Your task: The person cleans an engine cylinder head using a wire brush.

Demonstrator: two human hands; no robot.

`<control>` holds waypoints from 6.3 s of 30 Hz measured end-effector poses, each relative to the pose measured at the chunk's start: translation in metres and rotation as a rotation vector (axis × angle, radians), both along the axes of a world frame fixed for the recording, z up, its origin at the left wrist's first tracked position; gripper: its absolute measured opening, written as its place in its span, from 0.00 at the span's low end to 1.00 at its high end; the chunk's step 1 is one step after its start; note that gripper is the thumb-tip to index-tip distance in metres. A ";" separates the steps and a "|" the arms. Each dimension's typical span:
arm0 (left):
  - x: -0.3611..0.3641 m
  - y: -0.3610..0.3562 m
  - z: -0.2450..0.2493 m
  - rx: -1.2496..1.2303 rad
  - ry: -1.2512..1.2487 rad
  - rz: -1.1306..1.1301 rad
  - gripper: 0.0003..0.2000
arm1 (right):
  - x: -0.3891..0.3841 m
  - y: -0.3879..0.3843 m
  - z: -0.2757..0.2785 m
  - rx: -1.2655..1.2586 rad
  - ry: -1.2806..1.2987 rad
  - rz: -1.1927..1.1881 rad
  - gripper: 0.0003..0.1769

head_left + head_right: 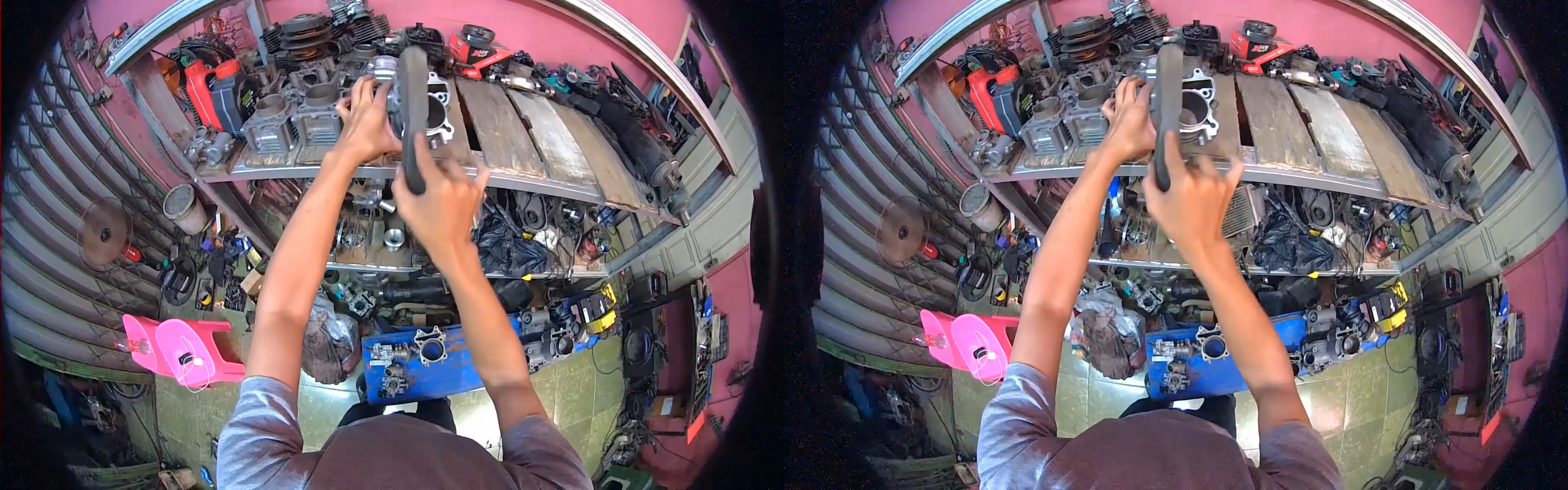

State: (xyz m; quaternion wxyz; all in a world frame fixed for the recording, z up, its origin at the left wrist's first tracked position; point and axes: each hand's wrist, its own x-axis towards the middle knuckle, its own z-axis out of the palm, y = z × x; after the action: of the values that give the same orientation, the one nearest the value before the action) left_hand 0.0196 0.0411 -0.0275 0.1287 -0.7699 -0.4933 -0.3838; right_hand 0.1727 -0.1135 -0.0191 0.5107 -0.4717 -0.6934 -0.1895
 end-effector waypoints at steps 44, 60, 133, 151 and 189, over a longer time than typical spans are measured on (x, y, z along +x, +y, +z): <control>0.012 -0.018 0.004 -0.055 -0.084 -0.037 0.61 | 0.039 -0.011 -0.030 0.003 -0.099 -0.081 0.33; 0.014 -0.016 0.002 -0.050 -0.068 0.035 0.60 | 0.038 -0.045 -0.084 0.002 -0.111 0.006 0.34; 0.008 -0.010 0.002 -0.013 -0.040 -0.010 0.59 | 0.036 -0.036 -0.131 -0.026 0.252 0.033 0.31; 0.011 -0.016 -0.004 -0.006 -0.049 -0.015 0.58 | 0.032 -0.016 -0.072 0.012 0.088 0.033 0.28; 0.001 -0.029 -0.003 0.029 0.001 -0.084 0.46 | 0.047 -0.022 -0.084 0.007 0.000 -0.053 0.27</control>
State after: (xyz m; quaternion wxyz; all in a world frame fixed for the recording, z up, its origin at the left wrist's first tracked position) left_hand 0.0203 0.0117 -0.0303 0.1241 -0.7881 -0.4549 -0.3956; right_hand 0.2193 -0.1359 -0.1029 0.5069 -0.4881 -0.6802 -0.2052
